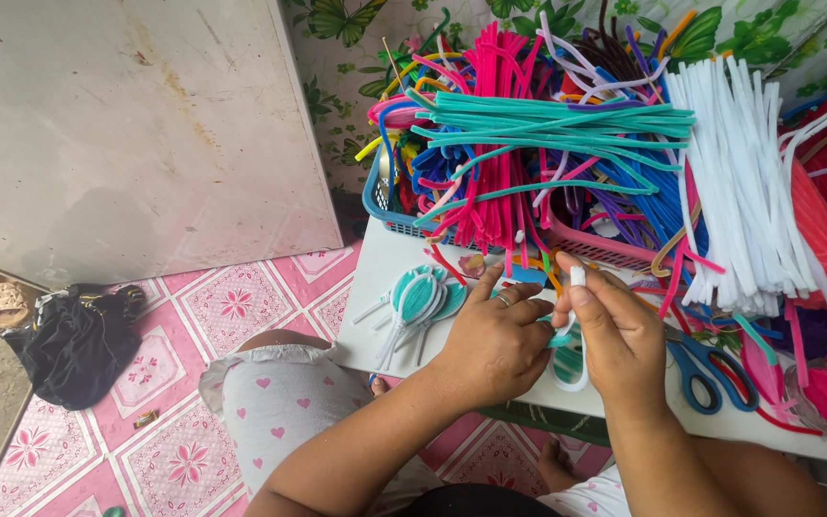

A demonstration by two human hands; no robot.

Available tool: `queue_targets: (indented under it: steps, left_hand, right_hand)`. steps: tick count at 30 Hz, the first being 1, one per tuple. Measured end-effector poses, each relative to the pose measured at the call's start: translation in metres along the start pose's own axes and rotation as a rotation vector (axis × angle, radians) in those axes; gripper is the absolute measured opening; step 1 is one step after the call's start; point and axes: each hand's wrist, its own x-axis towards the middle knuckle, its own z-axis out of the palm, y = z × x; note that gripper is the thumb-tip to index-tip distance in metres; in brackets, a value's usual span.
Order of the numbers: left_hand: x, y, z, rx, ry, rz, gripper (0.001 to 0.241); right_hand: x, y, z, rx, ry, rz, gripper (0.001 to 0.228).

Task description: The person bends and cuts several blue pipe cleaners, then wraps and twists them with white and blue pipe cleaners to form petal-like shapes.

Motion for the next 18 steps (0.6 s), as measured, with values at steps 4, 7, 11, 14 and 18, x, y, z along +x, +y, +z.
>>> queue_targets:
  steps: [4, 7, 11, 14, 18]
  left_hand:
    - [-0.001, 0.0, 0.004, 0.007, -0.029, -0.001, 0.01]
    - [-0.007, -0.006, 0.022, -0.042, 0.05, 0.069, 0.01]
    - [-0.026, -0.005, 0.065, -0.062, 0.017, 0.15, 0.011]
    - [-0.034, 0.016, 0.076, -0.182, -0.065, 0.156, 0.013]
    - [-0.033, 0.027, 0.081, -0.267, -0.231, 0.104, 0.023]
  right_hand:
    - [-0.001, 0.004, -0.004, -0.029, 0.001, -0.019, 0.029]
    - [-0.007, 0.009, -0.008, -0.02, 0.011, -0.002, 0.025]
    - [-0.023, 0.034, -0.027, 0.186, 0.225, 0.151, 0.02]
    - [-0.006, 0.017, -0.042, 0.417, 0.453, 0.283, 0.014]
    - [0.015, 0.013, -0.067, 0.437, 0.553, 0.266, 0.024]
